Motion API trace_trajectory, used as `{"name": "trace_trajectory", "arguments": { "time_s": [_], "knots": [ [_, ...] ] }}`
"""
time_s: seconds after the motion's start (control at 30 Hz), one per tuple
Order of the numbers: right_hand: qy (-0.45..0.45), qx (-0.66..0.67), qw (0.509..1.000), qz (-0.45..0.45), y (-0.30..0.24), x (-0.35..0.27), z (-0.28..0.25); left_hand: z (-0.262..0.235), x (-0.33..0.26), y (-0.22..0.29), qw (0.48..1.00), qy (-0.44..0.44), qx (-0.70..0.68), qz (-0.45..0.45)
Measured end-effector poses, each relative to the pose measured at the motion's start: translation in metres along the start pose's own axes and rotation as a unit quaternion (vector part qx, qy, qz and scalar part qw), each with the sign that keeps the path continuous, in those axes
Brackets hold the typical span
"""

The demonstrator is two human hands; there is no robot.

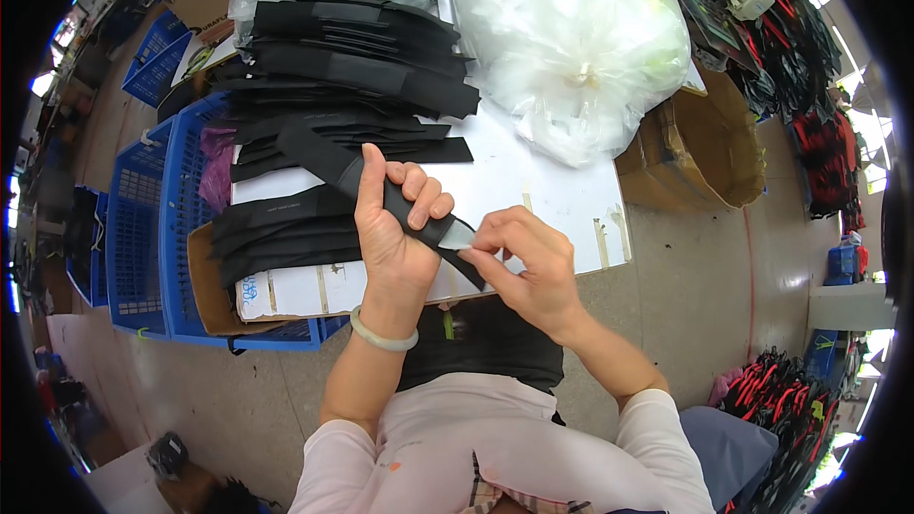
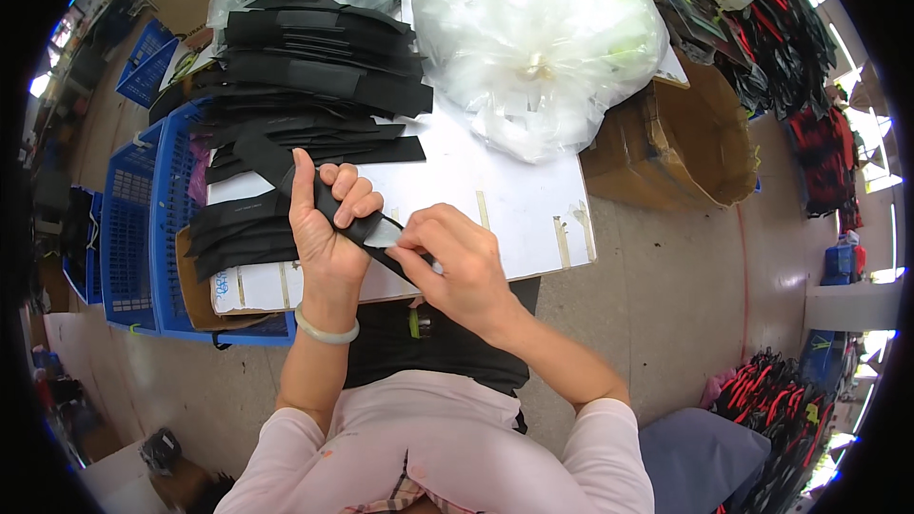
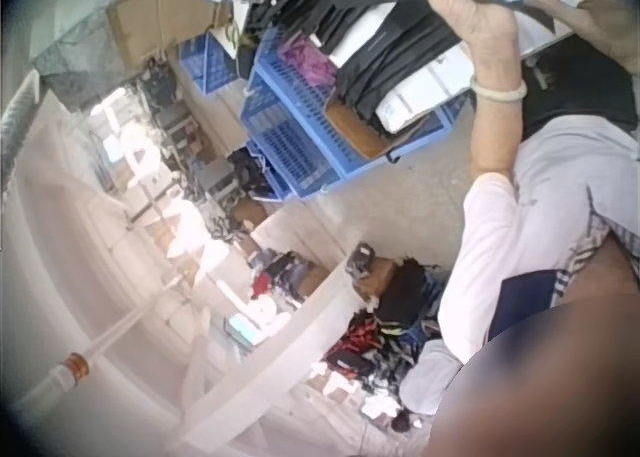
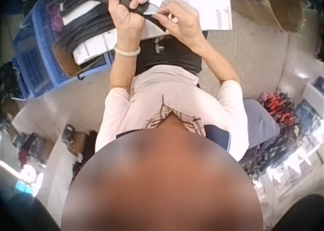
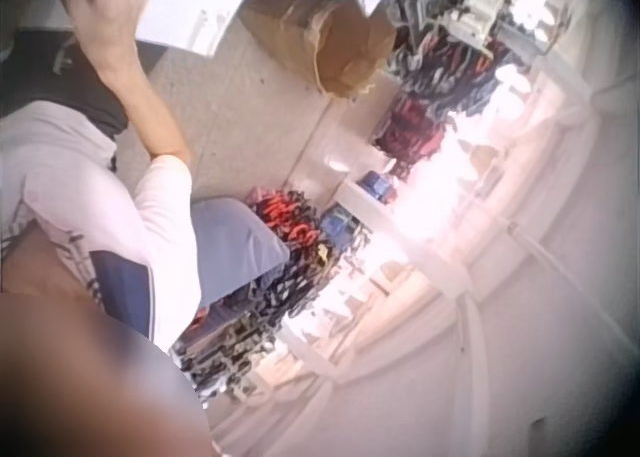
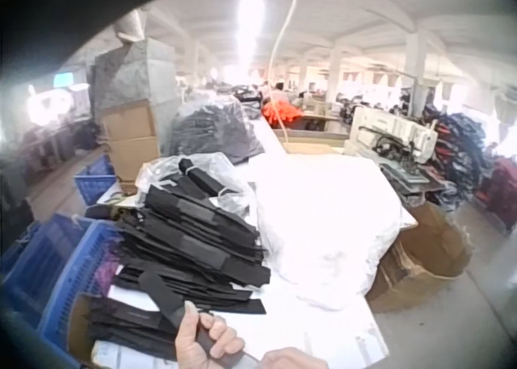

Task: Sticking small white labels onto black nylon straps at a factory assembly bench.

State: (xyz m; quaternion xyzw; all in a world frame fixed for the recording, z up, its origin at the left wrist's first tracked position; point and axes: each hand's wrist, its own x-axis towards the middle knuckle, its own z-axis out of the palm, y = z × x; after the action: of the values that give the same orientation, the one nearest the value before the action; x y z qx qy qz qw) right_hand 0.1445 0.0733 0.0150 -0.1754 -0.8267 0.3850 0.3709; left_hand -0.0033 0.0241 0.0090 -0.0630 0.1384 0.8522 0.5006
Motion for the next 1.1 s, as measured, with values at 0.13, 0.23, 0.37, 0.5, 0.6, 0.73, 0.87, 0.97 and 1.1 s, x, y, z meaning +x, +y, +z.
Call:
{"name": "trace_trajectory", "arguments": {
  "time_s": [0.13, 0.23, 0.37, 0.5, 0.6, 0.73, 0.87, 0.97, 1.1],
  "knots": [
    [0.04, -0.005, 0.998, -0.041, 0.007, 0.004, 0.014, 0.0, -0.003, -0.006, 0.999, 0.007, 0.035, -0.003],
    [0.014, -0.072, 0.994, -0.085, 0.007, -0.001, 0.009, -0.001, -0.003, -0.001, 0.999, 0.017, 0.027, -0.004],
    [-0.007, -0.133, 0.984, -0.118, 0.003, -0.002, 0.003, -0.001, -0.001, 0.006, 1.0, 0.008, 0.002, -0.003],
    [-0.038, -0.152, 0.982, -0.102, 0.012, -0.007, 0.007, -0.001, 0.0, 0.002, 1.0, 0.004, -0.006, -0.019],
    [-0.053, -0.157, 0.982, -0.092, 0.011, -0.007, 0.007, -0.001, 0.0, 0.002, 1.0, -0.003, -0.004, -0.018],
    [-0.067, -0.164, 0.98, -0.093, 0.014, -0.008, 0.008, -0.001, -0.001, 0.002, 1.0, -0.019, 0.02, -0.011],
    [-0.063, -0.156, 0.981, -0.097, 0.018, -0.013, 0.007, -0.002, -0.005, -0.008, 0.992, -0.084, 0.09, 0.025],
    [-0.027, -0.066, 0.994, -0.087, 0.024, -0.024, 0.005, 0.004, -0.014, -0.017, 0.986, -0.115, 0.116, 0.037],
    [0.025, 0.357, 0.923, 0.14, 0.018, -0.039, 0.004, 0.006, -0.028, -0.026, 0.92, -0.244, 0.281, 0.126]
  ]
}}
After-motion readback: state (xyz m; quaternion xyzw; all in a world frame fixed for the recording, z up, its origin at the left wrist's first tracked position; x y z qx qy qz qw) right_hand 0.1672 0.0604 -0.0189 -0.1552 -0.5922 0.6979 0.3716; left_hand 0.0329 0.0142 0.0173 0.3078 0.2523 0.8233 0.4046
